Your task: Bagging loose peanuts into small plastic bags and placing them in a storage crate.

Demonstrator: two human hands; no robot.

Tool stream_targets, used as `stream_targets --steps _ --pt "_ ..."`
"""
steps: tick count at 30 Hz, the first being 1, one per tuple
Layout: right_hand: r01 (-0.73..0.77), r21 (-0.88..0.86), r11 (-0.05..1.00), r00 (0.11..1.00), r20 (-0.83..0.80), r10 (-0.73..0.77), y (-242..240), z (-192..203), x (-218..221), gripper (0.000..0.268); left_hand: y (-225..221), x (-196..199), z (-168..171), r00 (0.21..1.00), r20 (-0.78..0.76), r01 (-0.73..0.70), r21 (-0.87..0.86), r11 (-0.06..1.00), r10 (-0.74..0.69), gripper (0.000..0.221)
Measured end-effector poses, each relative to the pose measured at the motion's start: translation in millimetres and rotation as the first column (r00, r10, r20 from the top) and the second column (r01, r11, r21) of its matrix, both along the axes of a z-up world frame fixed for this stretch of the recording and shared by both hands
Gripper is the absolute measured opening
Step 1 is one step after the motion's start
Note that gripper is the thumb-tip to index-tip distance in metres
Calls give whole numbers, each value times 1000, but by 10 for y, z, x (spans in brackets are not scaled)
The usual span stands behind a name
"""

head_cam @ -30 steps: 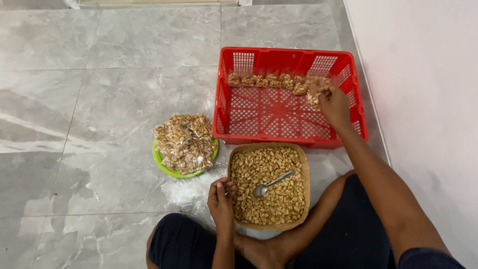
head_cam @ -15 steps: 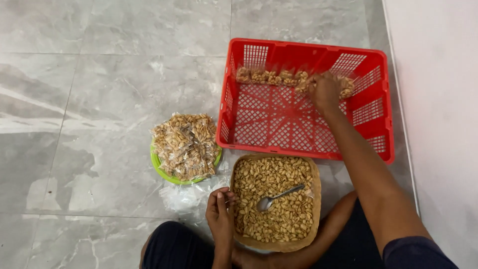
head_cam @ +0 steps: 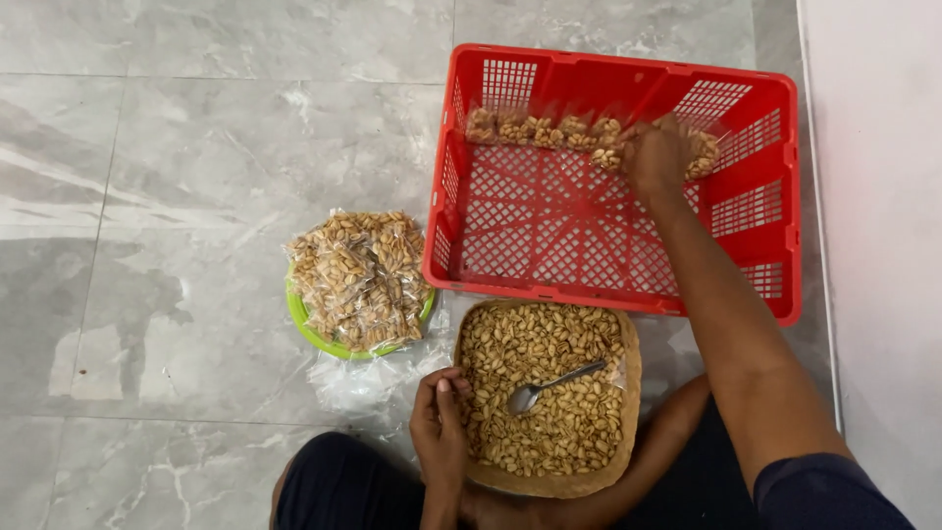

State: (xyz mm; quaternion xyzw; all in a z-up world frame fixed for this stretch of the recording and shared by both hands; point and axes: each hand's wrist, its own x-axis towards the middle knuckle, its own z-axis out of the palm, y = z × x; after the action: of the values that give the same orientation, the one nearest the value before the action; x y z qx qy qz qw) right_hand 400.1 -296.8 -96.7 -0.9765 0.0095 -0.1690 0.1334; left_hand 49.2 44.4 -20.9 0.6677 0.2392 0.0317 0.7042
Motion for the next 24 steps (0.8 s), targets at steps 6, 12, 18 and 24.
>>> stream_targets --steps 6,12,18,24 --pt "42 -86 995 999 14 -41 -5 -33 61 11 -11 5 55 999 -50 17 40 999 -15 26" --pt "-25 58 998 999 43 22 132 290 -172 31 -22 4 61 999 -40 12 -12 1000 -12 26" --pt "-255 218 942 965 117 235 276 851 -793 32 -65 -7 171 996 -12 94 177 980 -94 14" --pt "-426 102 899 883 261 389 261 1265 -2037 31 -160 -68 241 984 75 148 148 978 -160 13"
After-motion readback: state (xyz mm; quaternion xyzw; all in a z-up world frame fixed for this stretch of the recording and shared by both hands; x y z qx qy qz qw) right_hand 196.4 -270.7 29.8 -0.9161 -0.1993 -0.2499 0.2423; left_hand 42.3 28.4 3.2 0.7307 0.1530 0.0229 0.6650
